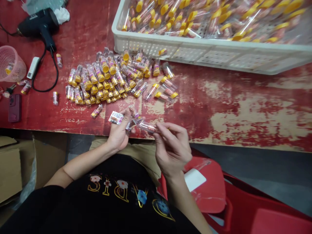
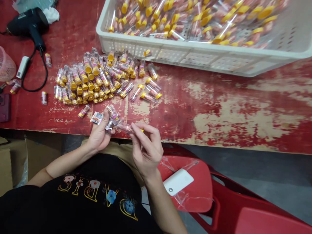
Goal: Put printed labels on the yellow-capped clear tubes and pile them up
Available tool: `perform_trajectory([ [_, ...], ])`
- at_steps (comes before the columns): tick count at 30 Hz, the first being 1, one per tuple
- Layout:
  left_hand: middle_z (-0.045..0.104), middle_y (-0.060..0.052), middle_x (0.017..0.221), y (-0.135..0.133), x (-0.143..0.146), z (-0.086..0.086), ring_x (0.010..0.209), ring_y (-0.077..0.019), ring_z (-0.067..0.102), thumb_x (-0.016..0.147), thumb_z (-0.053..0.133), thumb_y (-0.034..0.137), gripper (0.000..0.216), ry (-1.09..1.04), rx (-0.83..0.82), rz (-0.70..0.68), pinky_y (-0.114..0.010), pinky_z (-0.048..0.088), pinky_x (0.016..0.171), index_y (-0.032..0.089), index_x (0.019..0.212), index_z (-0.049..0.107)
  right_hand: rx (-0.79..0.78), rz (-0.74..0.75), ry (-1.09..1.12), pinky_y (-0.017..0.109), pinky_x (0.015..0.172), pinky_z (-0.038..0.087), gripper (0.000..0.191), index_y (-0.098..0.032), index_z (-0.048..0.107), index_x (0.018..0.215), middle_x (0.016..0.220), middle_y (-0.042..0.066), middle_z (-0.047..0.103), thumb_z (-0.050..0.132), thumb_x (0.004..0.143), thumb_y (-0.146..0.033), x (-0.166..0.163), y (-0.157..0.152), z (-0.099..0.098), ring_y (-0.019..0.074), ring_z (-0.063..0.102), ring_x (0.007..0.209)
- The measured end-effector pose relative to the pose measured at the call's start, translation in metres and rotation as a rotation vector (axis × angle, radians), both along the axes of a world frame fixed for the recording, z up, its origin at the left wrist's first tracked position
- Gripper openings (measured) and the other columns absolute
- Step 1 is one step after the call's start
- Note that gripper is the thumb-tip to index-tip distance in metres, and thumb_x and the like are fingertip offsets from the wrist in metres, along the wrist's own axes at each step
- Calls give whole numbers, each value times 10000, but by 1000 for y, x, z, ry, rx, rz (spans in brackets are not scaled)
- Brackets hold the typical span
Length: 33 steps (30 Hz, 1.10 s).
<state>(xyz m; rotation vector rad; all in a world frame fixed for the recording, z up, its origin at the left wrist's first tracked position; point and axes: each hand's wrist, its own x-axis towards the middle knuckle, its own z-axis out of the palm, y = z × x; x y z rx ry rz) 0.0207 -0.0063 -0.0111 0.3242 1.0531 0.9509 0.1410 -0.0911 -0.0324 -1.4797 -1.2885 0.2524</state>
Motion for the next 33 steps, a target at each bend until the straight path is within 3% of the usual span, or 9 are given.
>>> perform_trajectory([
  [3, 707, -42, 914, -3, 1, 0, 816, -166, 702, 628, 903, 390, 491, 11, 29, -19, -170, 324, 422, 166, 992, 661, 50, -94, 21, 345, 806, 618, 483, -326, 658, 1296, 1091, 56, 681, 669, 866, -105, -5, -2, -3, 182, 689, 989],
  [7, 730, -63, 989, -6, 0, -4, 888, -182, 715, 652, 890, 323, 451, 37, 30, -41, -164, 388, 465, 154, 1003, 661, 29, -39, -58, 359, 901, 618, 543, -311, 620, 1349, 1200, 79, 692, 621, 877, -46, -8, -5, -4, 193, 703, 1068],
  [11, 742, -86, 1084, -6, -3, -4, 951, -198, 716, 680, 870, 309, 524, 44, 32, -103, -176, 474, 544, 170, 1135, 651, 115, -35, -214, 298, 907, 623, 638, -296, 612, 1358, 1218, 68, 733, 661, 814, 35, -6, -10, -5, 182, 736, 1051],
  [14, 743, -80, 1091, -5, -5, -3, 923, -182, 711, 662, 881, 300, 569, 39, 36, -125, -175, 481, 543, 177, 1168, 653, 125, -28, -149, 309, 904, 631, 606, -301, 663, 1290, 1210, 49, 747, 710, 782, 26, -6, -13, -6, 188, 749, 1030],
  [18, 751, -84, 1040, -6, -8, -7, 873, -173, 702, 635, 896, 305, 546, 29, 21, -186, -177, 474, 530, 149, 1111, 680, 10, -70, 148, 360, 895, 642, 488, -290, 719, 1197, 1140, 43, 770, 765, 772, -56, -8, -13, -9, 206, 754, 1012],
  [22, 751, -113, 1058, -6, -11, -11, 901, -196, 706, 632, 897, 335, 538, -33, -2, -319, -180, 462, 518, 138, 1088, 691, 64, 49, 51, 340, 902, 630, 557, -301, 696, 1243, 1186, 59, 752, 744, 770, -11, -7, -12, -11, 201, 744, 1034],
  [25, 750, -98, 1011, -5, -14, -9, 858, -176, 696, 631, 901, 352, 541, -61, 13, -354, -166, 424, 478, 157, 1088, 689, 14, 106, 82, 359, 871, 626, 610, -321, 621, 1341, 1209, 77, 713, 684, 819, -12, -5, -9, -10, 197, 728, 1025],
  [30, 708, -53, 895, -10, -15, -4, 733, -129, 633, 583, 924, 327, 438, -34, 49, -359, -175, 408, 431, 138, 903, 692, 15, -8, 79, 308, 732, 592, 474, -350, 709, 1217, 1021, 46, 650, 683, 839, -66, -9, 3, -1, 158, 668, 908],
  [33, 697, -40, 893, -13, -16, -5, 714, -121, 616, 586, 921, 342, 439, -29, 76, -332, -182, 418, 428, 148, 901, 684, 46, -69, 92, 270, 670, 564, 404, -334, 756, 1119, 920, 21, 635, 728, 811, -75, -14, 11, 3, 128, 648, 817],
])
